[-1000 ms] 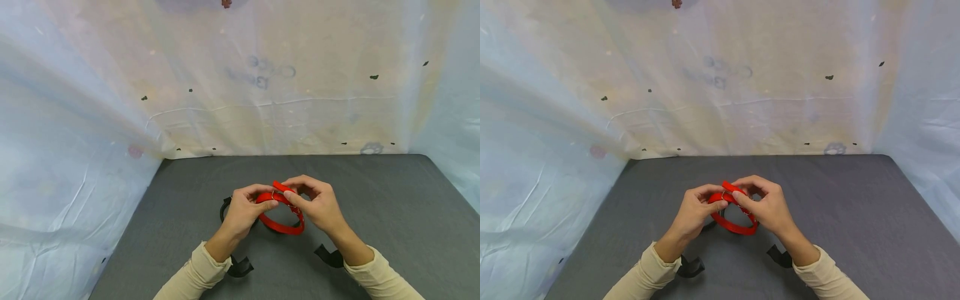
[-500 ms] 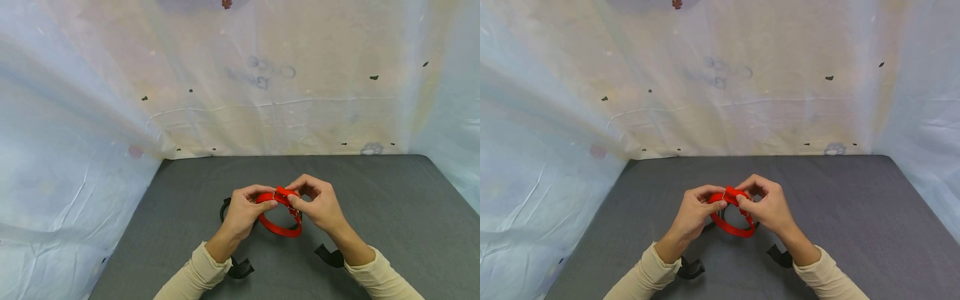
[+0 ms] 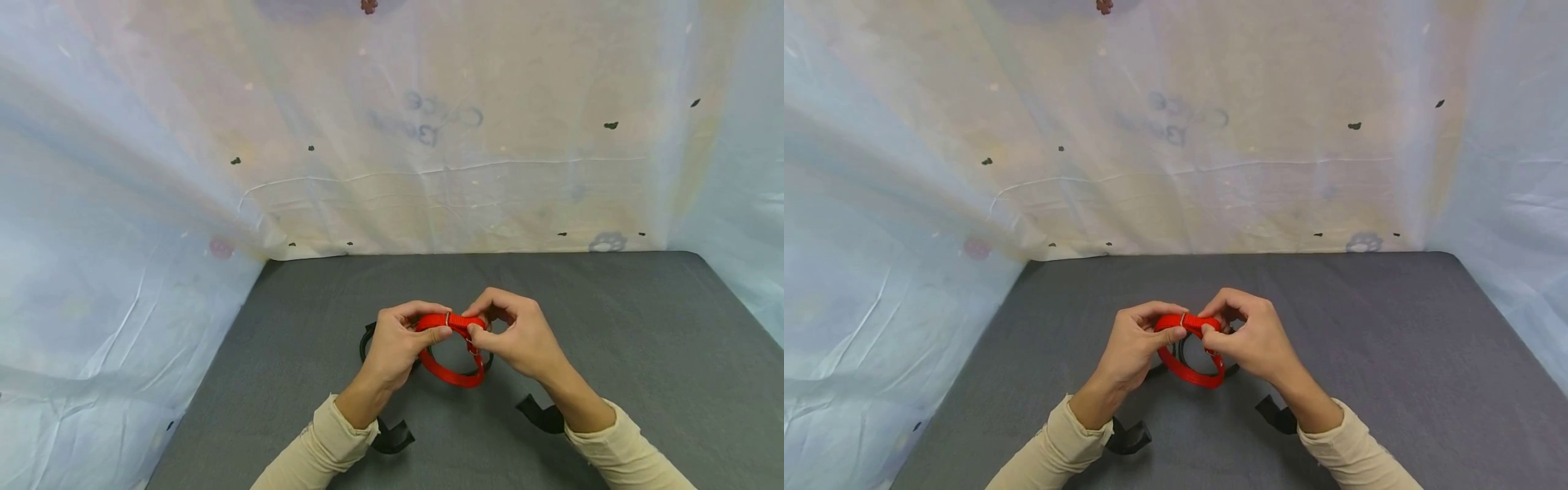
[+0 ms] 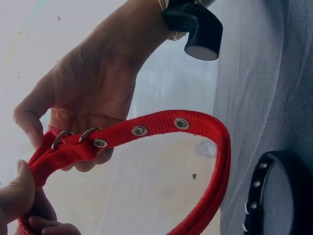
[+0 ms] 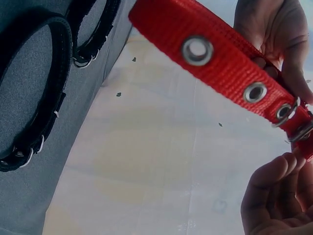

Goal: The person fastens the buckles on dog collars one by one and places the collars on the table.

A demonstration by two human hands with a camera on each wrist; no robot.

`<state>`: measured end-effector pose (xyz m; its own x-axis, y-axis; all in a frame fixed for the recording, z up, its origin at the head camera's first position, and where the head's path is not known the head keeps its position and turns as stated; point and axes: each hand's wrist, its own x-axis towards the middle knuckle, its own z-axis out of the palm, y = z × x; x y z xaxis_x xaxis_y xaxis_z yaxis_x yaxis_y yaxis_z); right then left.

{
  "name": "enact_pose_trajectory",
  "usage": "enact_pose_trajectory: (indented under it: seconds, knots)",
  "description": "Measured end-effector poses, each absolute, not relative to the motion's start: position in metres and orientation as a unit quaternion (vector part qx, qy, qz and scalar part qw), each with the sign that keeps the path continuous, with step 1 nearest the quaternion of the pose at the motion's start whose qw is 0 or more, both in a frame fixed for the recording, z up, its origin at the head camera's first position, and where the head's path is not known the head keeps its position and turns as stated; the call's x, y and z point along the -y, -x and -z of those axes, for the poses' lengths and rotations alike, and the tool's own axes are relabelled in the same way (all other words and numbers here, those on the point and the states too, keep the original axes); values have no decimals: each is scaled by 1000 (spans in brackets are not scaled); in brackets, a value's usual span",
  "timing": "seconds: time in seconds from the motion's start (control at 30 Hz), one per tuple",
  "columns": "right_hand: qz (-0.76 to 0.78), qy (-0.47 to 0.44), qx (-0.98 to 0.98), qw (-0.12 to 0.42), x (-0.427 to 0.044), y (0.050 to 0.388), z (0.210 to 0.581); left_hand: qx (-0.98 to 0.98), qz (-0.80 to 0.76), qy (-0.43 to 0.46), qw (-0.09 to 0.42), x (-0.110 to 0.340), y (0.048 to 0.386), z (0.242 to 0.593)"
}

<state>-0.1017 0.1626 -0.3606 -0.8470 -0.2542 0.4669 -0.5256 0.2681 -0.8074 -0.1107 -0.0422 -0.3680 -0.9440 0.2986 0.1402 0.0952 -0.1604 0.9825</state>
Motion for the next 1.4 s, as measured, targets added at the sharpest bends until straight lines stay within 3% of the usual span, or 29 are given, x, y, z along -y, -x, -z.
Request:
enact_pose_trajectory:
  seconds: [0.43, 0.87, 1.13, 1.4]
  knots:
    - [-529, -251, 802, 124, -165, 105, 360, -627, -757, -160, 90, 46, 113, 365]
    - [-516, -256, 806, 132, -163, 105, 359, -622, -764, -155, 75, 49, 114, 369]
    - [-530, -224, 810, 112, -166, 106, 360, -624, -765, -149, 62, 51, 116, 365]
    - [-536, -206, 817, 48, -166, 107, 360, -608, -778, -143, 66, 49, 117, 365]
